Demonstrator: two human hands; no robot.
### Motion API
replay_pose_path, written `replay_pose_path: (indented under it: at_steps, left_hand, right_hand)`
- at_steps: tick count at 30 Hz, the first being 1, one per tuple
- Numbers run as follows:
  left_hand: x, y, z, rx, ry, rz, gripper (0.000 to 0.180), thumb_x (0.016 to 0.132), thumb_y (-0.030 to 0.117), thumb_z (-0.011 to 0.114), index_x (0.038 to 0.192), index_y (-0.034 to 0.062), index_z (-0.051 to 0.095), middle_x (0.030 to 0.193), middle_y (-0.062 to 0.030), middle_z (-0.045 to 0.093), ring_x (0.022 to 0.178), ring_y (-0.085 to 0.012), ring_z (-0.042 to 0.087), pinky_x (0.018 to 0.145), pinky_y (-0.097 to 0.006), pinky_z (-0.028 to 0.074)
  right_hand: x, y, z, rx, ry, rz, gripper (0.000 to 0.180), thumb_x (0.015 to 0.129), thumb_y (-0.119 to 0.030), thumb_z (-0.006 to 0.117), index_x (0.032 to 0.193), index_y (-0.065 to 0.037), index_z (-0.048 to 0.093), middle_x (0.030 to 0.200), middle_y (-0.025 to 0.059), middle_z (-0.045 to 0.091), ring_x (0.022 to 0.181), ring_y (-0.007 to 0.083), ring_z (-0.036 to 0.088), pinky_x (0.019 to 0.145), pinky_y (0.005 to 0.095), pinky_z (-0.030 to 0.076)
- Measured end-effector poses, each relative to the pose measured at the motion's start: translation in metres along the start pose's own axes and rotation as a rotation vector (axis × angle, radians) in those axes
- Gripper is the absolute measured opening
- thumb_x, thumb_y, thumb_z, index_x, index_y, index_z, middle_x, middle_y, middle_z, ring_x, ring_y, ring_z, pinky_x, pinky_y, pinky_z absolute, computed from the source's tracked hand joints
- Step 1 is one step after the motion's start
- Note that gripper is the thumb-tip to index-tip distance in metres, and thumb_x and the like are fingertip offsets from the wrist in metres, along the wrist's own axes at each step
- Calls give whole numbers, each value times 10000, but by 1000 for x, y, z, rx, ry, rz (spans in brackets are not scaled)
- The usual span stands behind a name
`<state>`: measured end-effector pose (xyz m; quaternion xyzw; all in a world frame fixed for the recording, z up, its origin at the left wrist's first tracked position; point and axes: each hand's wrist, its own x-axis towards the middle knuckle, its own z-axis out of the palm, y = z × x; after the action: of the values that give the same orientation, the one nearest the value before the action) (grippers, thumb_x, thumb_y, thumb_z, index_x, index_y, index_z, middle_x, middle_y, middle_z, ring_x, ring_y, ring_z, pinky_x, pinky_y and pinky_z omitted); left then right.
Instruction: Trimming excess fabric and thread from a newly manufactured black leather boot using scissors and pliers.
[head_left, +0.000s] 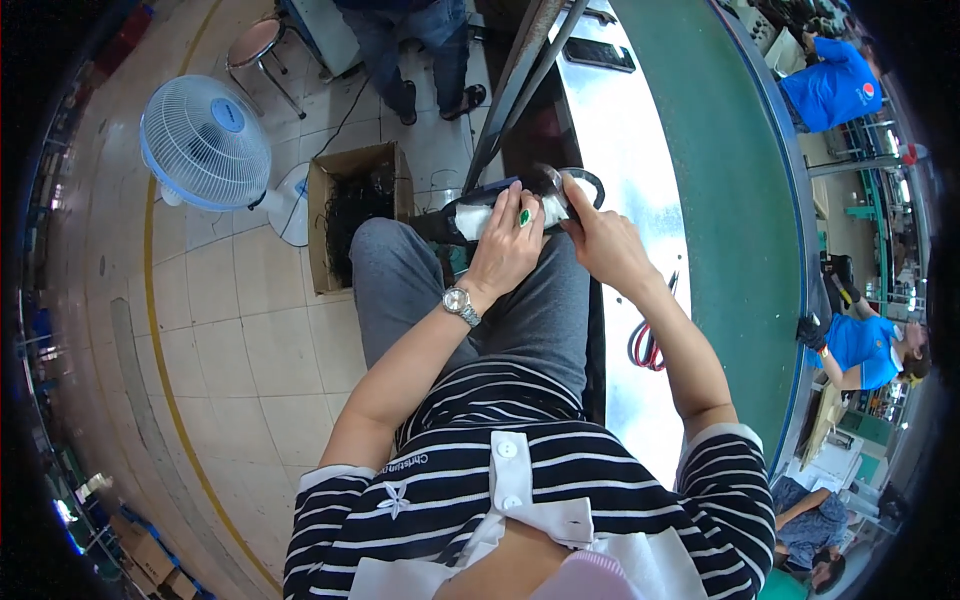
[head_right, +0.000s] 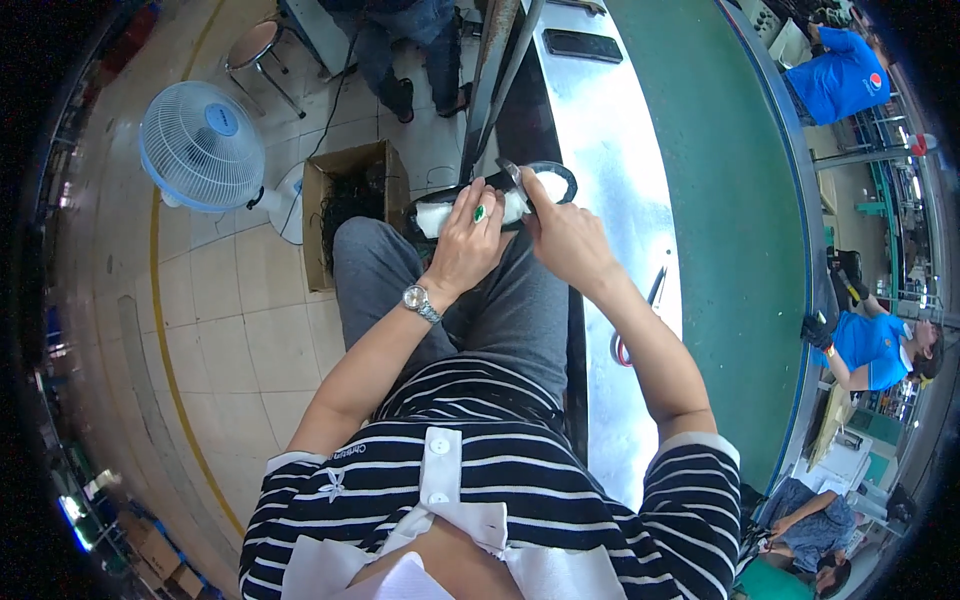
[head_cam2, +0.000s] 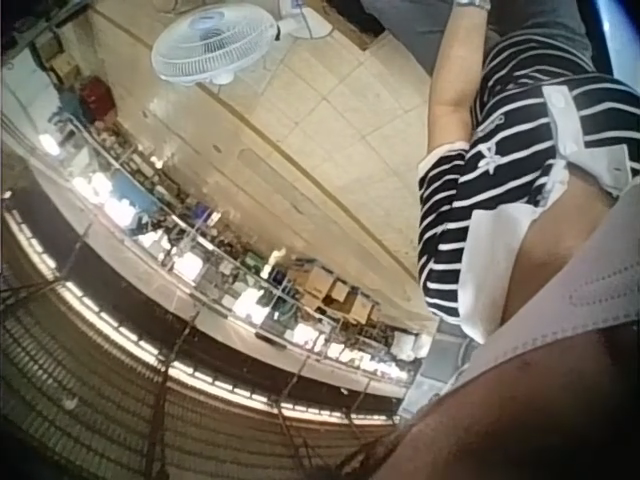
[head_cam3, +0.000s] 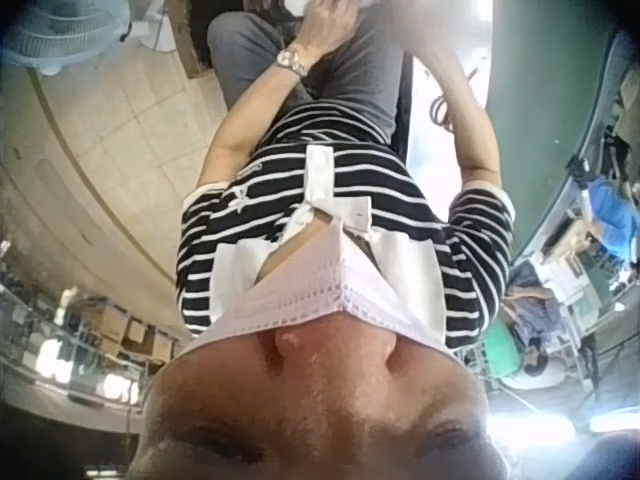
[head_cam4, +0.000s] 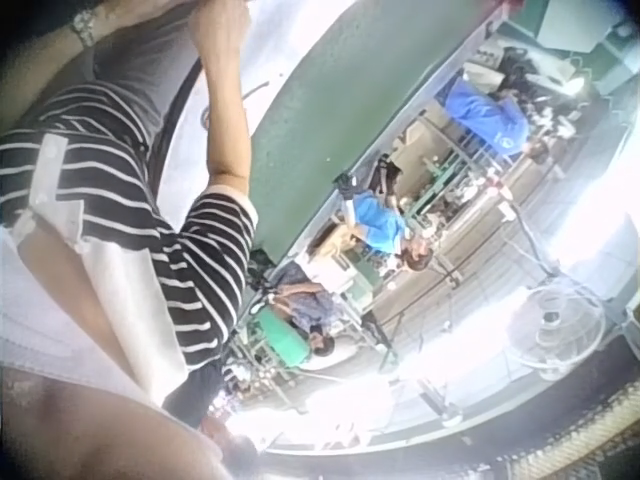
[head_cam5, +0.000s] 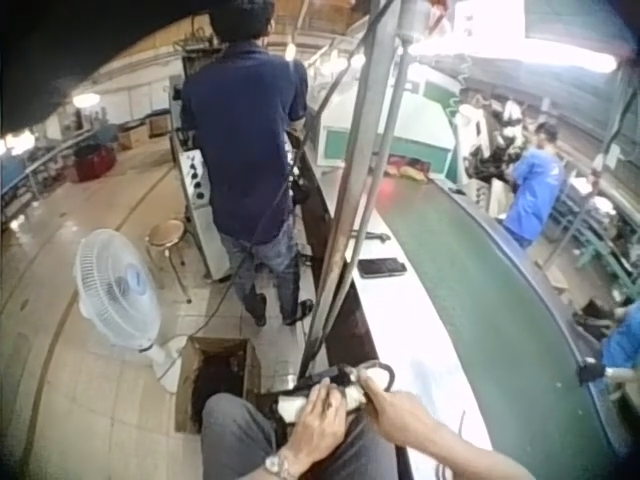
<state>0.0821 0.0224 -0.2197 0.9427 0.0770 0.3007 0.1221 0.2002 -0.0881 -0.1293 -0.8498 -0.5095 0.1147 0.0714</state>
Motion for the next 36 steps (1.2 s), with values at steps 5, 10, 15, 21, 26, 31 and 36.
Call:
replay_pose_path:
  at_steps: [5, 10, 15, 21, 26, 31, 36]
  left_hand:
    - [2, 2, -1, -92, 80, -33, 378, 832, 96, 591, 1144, -109, 536, 1173, -248, 536, 1205, -427, 509, 1055, -475, 391]
    - [19, 5, -34, -40, -62, -263, 354, 839, 75, 549, 1142, -107, 544, 1180, -230, 532, 1201, -372, 477, 1062, -430, 366]
    - [-7, -7, -24, 194, -128, -115, 600, 738, 84, 700, 1264, -119, 495, 1187, -207, 557, 1191, -360, 483, 1088, -430, 344]
    - [-15, -11, -23, 238, -58, -46, 488, 767, 100, 691, 1193, -106, 570, 1194, -223, 580, 1205, -367, 502, 1079, -404, 372]
    - [-19, -10, -21, 36, 54, -68, 424, 826, 59, 597, 1203, -124, 528, 1184, -222, 557, 1199, -373, 510, 1072, -415, 391]
    - [-6, -13, -63, -8, -126, -349, 669, 703, 99, 776, 1296, -50, 504, 1215, -204, 554, 1212, -340, 487, 1041, -400, 400]
    - [-20, -28, -63, -49, -159, -322, 691, 665, 87, 804, 1289, -11, 524, 1228, -205, 573, 1163, -350, 540, 978, -393, 458]
  right_hand:
    - [-3, -23, -3, 149, 252, 61, 656, 909, -134, 555, 1486, -157, 243, 652, 216, 636, 600, 414, 641, 570, 491, 506]
    - [-1, -15, -1, -38, -17, 68, 658, 923, -143, 544, 1496, -151, 222, 632, 201, 633, 590, 398, 645, 546, 468, 506]
    - [-8, -35, 4, 54, 145, 24, 685, 921, -133, 540, 1509, -146, 188, 608, 187, 628, 552, 371, 645, 509, 457, 500]
    - [0, -43, -5, -15, 41, -18, 692, 911, -139, 542, 1509, -123, 193, 596, 181, 625, 547, 364, 642, 512, 455, 497]
    - [0, -39, 24, 0, 130, 4, 683, 895, -127, 541, 1501, -124, 226, 601, 193, 624, 567, 375, 645, 520, 460, 498]
    - [1, -58, 5, 105, 95, -1, 692, 900, -139, 541, 1503, -117, 201, 644, 236, 630, 591, 392, 650, 546, 490, 499]
    - [9, -54, 26, -20, 70, -38, 665, 947, -160, 519, 1511, -143, 166, 662, 231, 636, 574, 401, 639, 543, 461, 508]
